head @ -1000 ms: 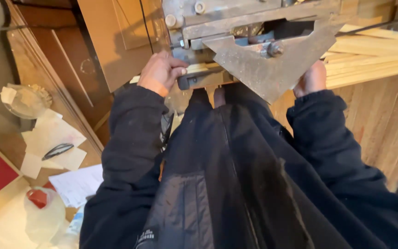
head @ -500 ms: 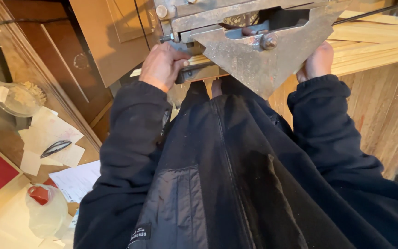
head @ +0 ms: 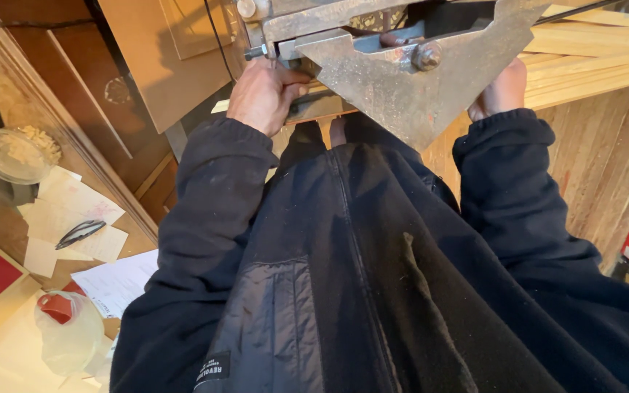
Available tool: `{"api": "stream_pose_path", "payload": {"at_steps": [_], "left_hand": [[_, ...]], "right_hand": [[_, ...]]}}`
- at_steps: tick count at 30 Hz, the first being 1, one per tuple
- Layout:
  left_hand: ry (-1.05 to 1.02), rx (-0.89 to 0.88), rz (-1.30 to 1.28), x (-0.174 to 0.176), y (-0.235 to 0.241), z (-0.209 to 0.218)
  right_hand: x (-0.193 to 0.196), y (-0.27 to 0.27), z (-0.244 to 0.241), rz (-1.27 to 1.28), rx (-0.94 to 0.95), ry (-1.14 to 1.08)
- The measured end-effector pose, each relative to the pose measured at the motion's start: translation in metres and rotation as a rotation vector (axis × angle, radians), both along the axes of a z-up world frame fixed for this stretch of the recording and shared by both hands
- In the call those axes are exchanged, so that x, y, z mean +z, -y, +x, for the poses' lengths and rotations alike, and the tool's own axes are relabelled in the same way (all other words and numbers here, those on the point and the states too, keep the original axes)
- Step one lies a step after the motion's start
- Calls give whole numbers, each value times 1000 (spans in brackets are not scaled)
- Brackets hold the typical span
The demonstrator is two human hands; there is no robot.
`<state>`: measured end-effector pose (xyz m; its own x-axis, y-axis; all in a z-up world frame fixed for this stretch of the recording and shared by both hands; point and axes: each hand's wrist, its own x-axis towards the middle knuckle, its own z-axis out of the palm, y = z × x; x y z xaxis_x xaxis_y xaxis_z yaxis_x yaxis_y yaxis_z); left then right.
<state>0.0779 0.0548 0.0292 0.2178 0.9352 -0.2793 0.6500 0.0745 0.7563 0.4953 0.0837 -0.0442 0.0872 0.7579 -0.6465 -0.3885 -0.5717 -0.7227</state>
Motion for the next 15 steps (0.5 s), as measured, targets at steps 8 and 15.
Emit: {"api": "stream_pose_path", "payload": {"at_steps": [8, 15], "left_hand": [[44, 8, -49, -1, -3, 8], [21, -32, 113, -19, 2, 13]], "right_hand": [[-1, -1, 3, 33, -5, -22], [-5, -4, 8, 49, -13, 28]]}}
